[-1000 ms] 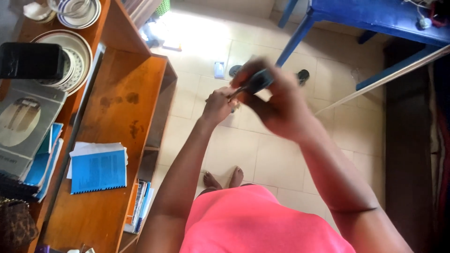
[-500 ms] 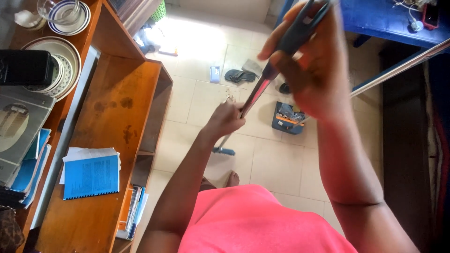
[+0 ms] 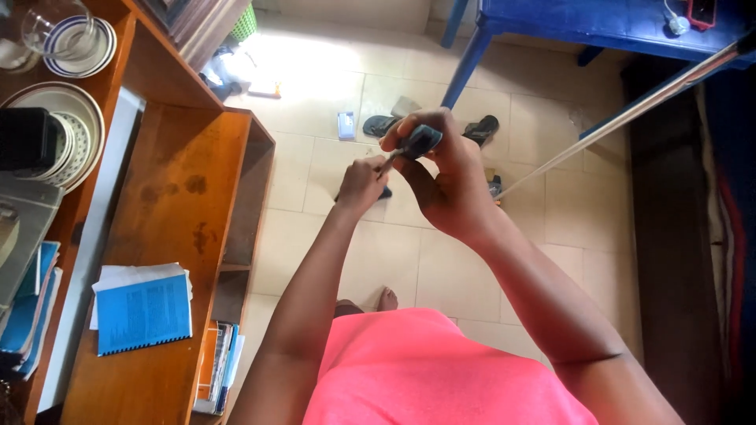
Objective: Assembling or fixing a cleaning broom handle and head.
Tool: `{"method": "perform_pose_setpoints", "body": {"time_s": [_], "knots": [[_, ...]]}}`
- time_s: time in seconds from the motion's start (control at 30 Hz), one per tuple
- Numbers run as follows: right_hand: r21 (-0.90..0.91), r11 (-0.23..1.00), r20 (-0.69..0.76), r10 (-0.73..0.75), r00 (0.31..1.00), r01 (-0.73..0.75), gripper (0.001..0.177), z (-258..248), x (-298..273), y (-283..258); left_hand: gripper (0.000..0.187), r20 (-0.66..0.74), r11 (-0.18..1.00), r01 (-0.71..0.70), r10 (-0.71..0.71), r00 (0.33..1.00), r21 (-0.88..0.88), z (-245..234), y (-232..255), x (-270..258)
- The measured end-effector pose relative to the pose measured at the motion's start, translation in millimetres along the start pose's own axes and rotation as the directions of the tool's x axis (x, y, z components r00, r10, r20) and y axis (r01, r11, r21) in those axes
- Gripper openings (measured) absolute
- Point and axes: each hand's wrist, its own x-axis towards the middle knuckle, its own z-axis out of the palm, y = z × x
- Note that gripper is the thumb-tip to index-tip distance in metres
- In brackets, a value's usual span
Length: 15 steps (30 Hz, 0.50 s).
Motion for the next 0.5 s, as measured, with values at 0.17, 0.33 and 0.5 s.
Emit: {"method": "perform_pose_setpoints", "body": {"time_s": [0.17, 0.33, 0.5], "knots": [[-0.019, 0.999, 0.007, -0.037, 0.999, 0.037, 0.039, -5.1, -6.0, 14.0, 0.007, -0.089, 0.999, -0.050, 0.051, 0.995, 0.010, 12.7, -12.3, 21.6], [0.001, 0.997, 0.044, -0.072, 0.996, 0.072, 0.039, -19.2, -3.8, 3.8, 0.020, -0.135, 0.995, -0.094, 0.095, 0.986, 0.015, -4.6, -1.9, 31.1], [0.141, 0.987, -0.030, -0.076, 0.997, 0.080, 0.042, -45.6, 10.8, -34.2, 0.010, 0.047, 0.951, -0.250, 0.246, 0.968, 0.185, -42.3, 44.5, 25.1]]}}
